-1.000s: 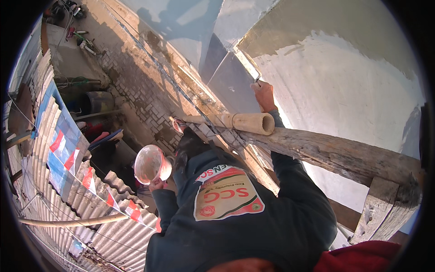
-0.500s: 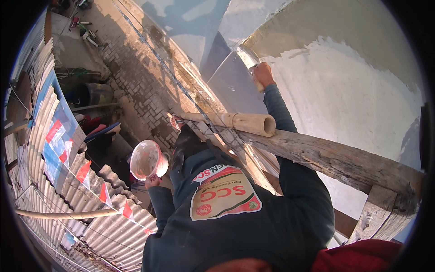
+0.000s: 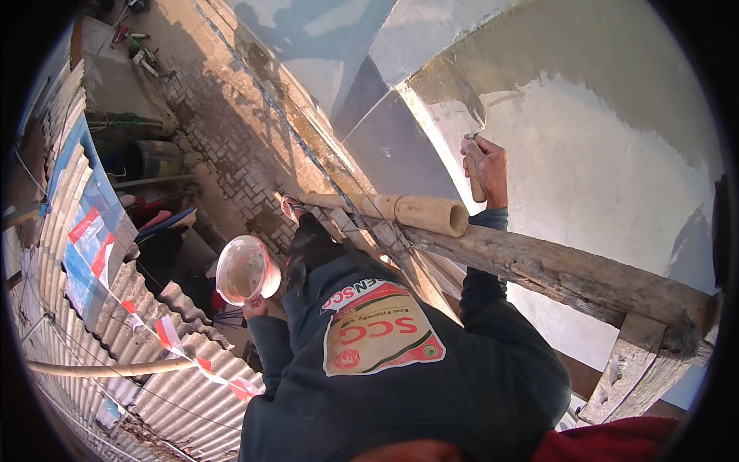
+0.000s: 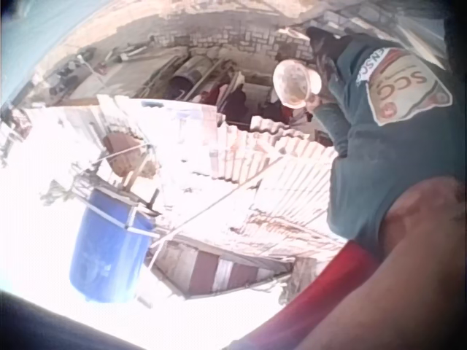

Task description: The person scoops plaster from a bucket using a trowel and spreads it onto the exterior wall, repeatedly smoothing the plaster with the trowel.

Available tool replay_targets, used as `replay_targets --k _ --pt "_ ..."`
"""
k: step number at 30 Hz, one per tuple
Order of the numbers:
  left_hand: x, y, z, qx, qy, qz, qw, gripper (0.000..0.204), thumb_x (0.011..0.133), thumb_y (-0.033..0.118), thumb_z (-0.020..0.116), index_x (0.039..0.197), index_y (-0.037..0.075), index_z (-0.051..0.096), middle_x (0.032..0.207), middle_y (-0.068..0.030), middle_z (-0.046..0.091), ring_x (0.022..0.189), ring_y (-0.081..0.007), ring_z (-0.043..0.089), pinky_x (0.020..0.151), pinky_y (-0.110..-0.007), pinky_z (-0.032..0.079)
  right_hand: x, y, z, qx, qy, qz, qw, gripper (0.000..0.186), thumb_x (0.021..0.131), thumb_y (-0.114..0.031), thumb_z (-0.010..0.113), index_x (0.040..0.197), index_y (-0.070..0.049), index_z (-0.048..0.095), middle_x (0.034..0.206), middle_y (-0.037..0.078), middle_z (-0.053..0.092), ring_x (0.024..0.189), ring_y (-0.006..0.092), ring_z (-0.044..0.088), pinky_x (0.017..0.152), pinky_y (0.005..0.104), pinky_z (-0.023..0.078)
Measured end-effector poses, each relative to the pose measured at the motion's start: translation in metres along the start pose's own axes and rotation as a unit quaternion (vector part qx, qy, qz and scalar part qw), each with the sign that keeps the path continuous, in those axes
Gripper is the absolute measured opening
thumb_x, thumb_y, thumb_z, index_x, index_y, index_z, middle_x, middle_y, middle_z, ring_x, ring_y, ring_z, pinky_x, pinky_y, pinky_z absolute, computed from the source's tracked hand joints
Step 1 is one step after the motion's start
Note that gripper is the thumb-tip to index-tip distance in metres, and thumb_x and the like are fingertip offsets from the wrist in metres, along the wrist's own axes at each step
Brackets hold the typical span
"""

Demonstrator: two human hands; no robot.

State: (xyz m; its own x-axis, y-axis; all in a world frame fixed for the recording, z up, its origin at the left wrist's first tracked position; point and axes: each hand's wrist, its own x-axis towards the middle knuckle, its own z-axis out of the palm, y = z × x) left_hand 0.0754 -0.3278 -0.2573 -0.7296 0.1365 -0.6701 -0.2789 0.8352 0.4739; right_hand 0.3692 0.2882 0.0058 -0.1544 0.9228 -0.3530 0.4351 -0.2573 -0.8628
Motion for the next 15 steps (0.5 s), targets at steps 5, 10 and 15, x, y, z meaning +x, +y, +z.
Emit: replay_targets --k 5,10,15 --pt "0.003 -0.006 0.004 -0.093 -0.005 0.026 0.995 0.021 0.095 0.004 0.046 0.101 -0.011 0.058 0.097 -0.0152 0.066 0.090 -0.0205 0.064 0.081 -0.034 0.055 0.044 0.096 0.048 -0.197 -0.042 0.043 0.979 0.020 0.085 -0.017 0.068 0.081 0.002 0.067 0.063 0.007 0.058 0.050 0.0123 0.055 0.047 0.0307 0.044" --pt "0.050 -0.086 -0.023 -0.353 -0.051 0.016 0.934 0.018 0.091 0.003 0.056 0.101 -0.011 0.061 0.093 -0.0130 0.069 0.083 -0.0178 0.067 0.076 -0.027 0.055 0.096 0.172 0.079 -0.270 0.102 -0.140 0.947 0.022 0.082 -0.019 0.069 0.084 0.003 0.067 0.064 0.014 0.059 0.056 0.0224 0.058 0.055 0.0363 0.045" --pt "-0.007 -0.020 -0.011 0.015 0.005 0.090 0.996 0.021 0.089 0.004 0.058 0.101 -0.013 0.062 0.094 -0.0151 0.070 0.087 -0.0189 0.069 0.077 -0.027 0.055 0.086 0.133 0.053 -0.183 0.026 -0.010 0.983 0.024 0.081 -0.018 0.067 0.086 0.006 0.065 0.071 0.022 0.063 0.067 0.0296 0.063 0.065 0.0409 0.048"
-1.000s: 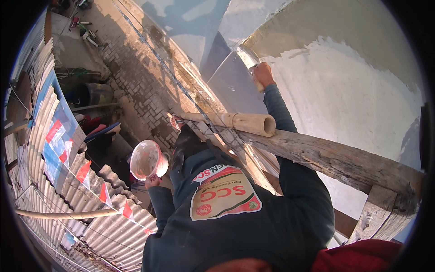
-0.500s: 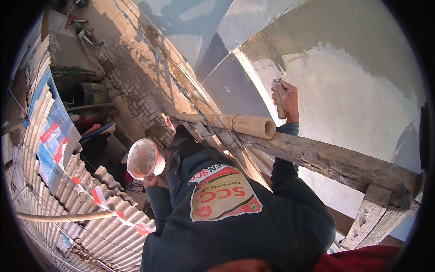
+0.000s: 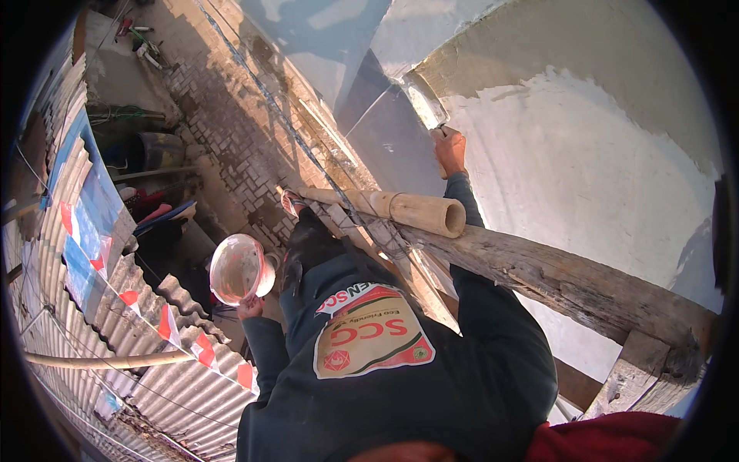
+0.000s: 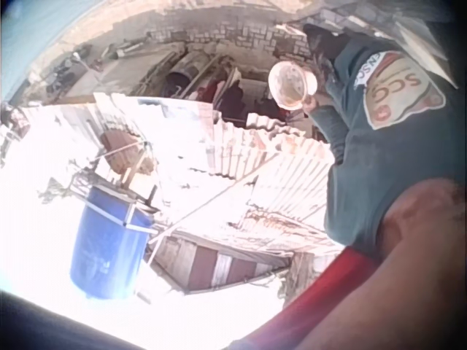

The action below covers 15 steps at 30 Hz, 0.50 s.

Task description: The person scoops plaster from a bucket using a trowel and spreads it onto the exterior wall, repeatedly smoothing the plaster with the trowel.

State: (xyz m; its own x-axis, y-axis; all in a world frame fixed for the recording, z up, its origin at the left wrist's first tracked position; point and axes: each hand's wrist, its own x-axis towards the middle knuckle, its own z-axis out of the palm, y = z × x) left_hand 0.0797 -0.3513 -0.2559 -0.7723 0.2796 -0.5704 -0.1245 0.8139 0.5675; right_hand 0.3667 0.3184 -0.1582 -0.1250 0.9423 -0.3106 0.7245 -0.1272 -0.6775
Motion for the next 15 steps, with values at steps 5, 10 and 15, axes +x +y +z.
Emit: replay_targets --k 5,10,15 --pt "0.006 0.033 -0.001 0.037 -0.003 -0.046 0.998 0.026 0.087 0.004 0.059 0.104 -0.014 0.063 0.092 -0.0153 0.070 0.083 -0.0198 0.069 0.075 -0.027 0.056 -0.058 -0.059 -0.059 0.040 0.086 -0.026 0.995 0.023 0.085 -0.019 0.065 0.080 0.003 0.063 0.059 0.007 0.054 0.052 0.0134 0.049 0.050 0.0323 0.040" --pt "0.007 -0.023 0.005 -0.065 0.010 -0.100 0.993 0.023 0.089 0.006 0.057 0.103 -0.012 0.064 0.092 -0.0147 0.069 0.080 -0.0183 0.067 0.072 -0.027 0.055 -0.093 -0.094 -0.083 0.124 0.151 -0.073 0.978 0.021 0.087 -0.018 0.066 0.079 0.002 0.064 0.058 0.002 0.052 0.051 0.0072 0.046 0.046 0.0270 0.037" --pt "0.013 -0.021 0.020 -0.126 0.016 -0.136 0.983 0.023 0.092 0.006 0.054 0.104 -0.012 0.062 0.096 -0.0151 0.068 0.085 -0.0194 0.066 0.077 -0.029 0.055 -0.098 -0.077 -0.075 0.059 0.109 -0.086 0.989 0.022 0.088 -0.017 0.068 0.081 0.002 0.063 0.058 0.000 0.049 0.052 0.0075 0.042 0.047 0.0279 0.035"
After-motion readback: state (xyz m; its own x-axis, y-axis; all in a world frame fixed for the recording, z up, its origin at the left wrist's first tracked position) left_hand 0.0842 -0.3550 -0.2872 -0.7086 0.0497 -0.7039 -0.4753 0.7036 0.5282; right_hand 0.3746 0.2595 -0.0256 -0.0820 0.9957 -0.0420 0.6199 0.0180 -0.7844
